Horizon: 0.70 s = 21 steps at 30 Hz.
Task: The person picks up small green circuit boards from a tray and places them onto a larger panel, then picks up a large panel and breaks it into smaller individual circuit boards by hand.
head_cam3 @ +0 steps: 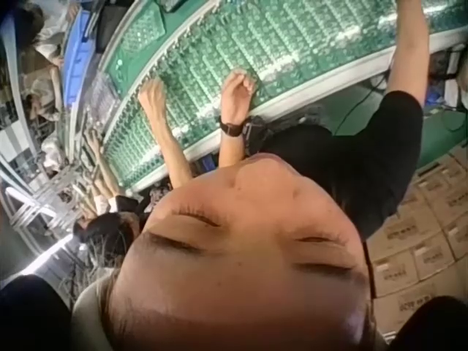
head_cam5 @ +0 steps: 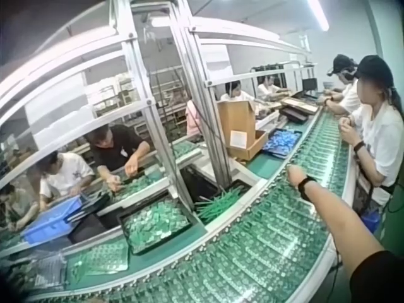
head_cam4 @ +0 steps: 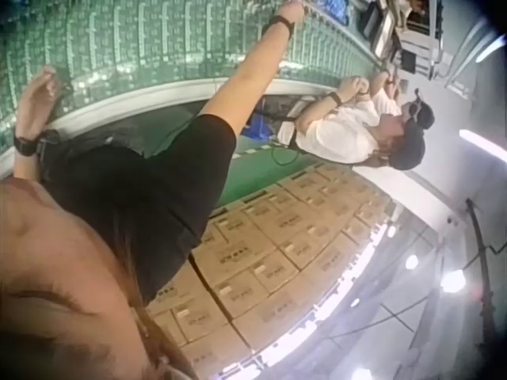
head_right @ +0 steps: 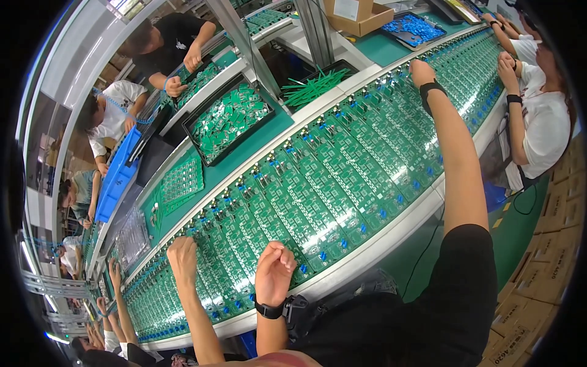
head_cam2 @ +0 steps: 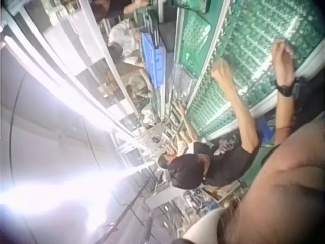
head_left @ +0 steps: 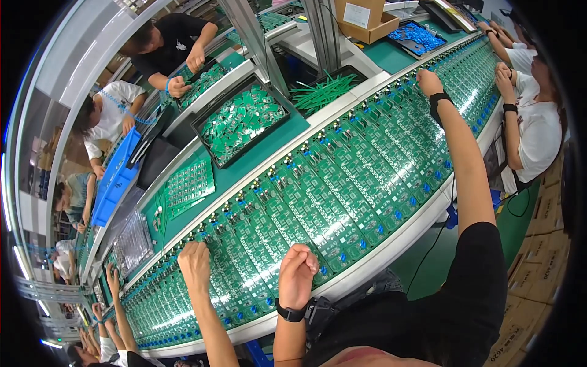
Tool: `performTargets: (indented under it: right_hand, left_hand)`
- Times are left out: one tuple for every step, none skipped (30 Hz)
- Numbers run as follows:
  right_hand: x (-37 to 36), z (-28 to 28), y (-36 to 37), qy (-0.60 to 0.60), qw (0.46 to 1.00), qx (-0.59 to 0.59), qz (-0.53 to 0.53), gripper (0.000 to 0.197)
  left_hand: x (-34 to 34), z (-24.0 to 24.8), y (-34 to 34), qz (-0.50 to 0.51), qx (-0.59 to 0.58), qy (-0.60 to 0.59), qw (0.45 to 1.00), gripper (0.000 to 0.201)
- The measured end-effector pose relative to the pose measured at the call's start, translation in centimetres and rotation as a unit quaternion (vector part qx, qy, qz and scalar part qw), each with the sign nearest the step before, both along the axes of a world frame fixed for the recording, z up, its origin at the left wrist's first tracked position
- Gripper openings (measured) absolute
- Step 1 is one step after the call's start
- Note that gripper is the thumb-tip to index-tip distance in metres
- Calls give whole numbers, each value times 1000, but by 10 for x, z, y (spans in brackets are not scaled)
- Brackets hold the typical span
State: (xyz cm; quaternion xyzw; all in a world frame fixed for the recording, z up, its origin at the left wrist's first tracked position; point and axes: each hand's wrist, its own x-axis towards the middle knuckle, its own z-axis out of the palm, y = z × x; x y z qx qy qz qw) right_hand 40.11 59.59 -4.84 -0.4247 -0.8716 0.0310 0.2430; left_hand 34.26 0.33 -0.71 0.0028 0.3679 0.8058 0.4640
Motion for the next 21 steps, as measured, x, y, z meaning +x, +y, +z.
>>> performTargets:
  right_hand:
    - [0, 0, 1, -18, 1000, 3, -2, 7]
    - [-2, 0, 2, -33, 999, 7, -1, 7]
    - [-5, 0, 2, -32, 999, 7, 1, 7]
    - [-9, 1, 2, -36, 999, 18, -11, 7]
    - [-13, 2, 2, -40, 999, 28, -22, 7]
    - [-18, 5, 2, -43, 998, 40, -32, 6]
    - [-25, 4, 0, -42, 998, 40, -23, 6]
    - [-29, 5, -4, -36, 999, 21, -25, 7]
    - [-30, 6, -5, -33, 999, 3, -26, 7]
    - [-19, 5, 3, -56, 998, 8, -42, 8]
    - [-10, 5, 10, -78, 995, 14, -58, 10]
    - [-15, 8, -4, -86, 994, 12, -66, 12]
    - [-23, 13, -16, -95, 993, 11, -74, 14]
    - [-30, 25, -20, -94, 993, 16, -69, 14]
    - [-45, 34, -29, -73, 996, 44, -36, 14]
    - [-59, 41, -38, -52, 996, 72, -4, 14]
    - [-73, 49, -54, -38, 994, 100, 24, 14]
    - [-93, 55, -72, -10, 994, 65, 85, 14]
    - [-120, 71, -107, 32, 988, 23, 149, 15]
    - [-142, 75, -123, 43, 969, 44, 239, 16]
    - [-165, 84, -147, 44, 936, -40, 348, 18]
  left_hand:
    - [1, -1, 2, -1, -2, -2, 1000, 7]
    - [1, 0, 1, 0, -4, -1, 1000, 8]
    - [1, 1, 0, 2, -4, 0, 1000, 8]
    - [1, 2, 0, 1, -2, 5, 1000, 7]
    - [1, 4, 0, 0, -1, 10, 1000, 7]
    - [1, 6, -1, 1, 1, 15, 1000, 7]
    - [-1, 6, -2, 10, 1, 16, 1000, 7]
    - [-3, 8, -4, 10, -2, 19, 1000, 7]
    - [-3, 8, -4, 11, -3, 21, 1000, 7]
    - [-2, 4, -2, 10, 0, 16, 1000, 7]
    - [-2, -1, 1, 20, 6, 11, 1000, 7]
    - [-2, -1, 0, 14, -1, 16, 1000, 7]
    - [-3, -2, -1, 7, -8, 19, 1000, 7]
    - [-2, -2, 0, -13, -7, 19, 1000, 7]
    - [-1, 1, -2, -3, -6, 23, 1000, 7]
    - [0, 5, -3, -5, -8, 26, 1000, 7]
    - [0, 1, -3, -11, -8, 21, 1000, 7]
    - [0, -3, -3, -18, -8, 17, 1000, 8]
    - [0, 5, -7, -9, -15, 27, 999, 8]
    - [2, 6, -6, -9, -10, 22, 1000, 7]
    - [1, 6, -7, -5, -8, 18, 1000, 7]
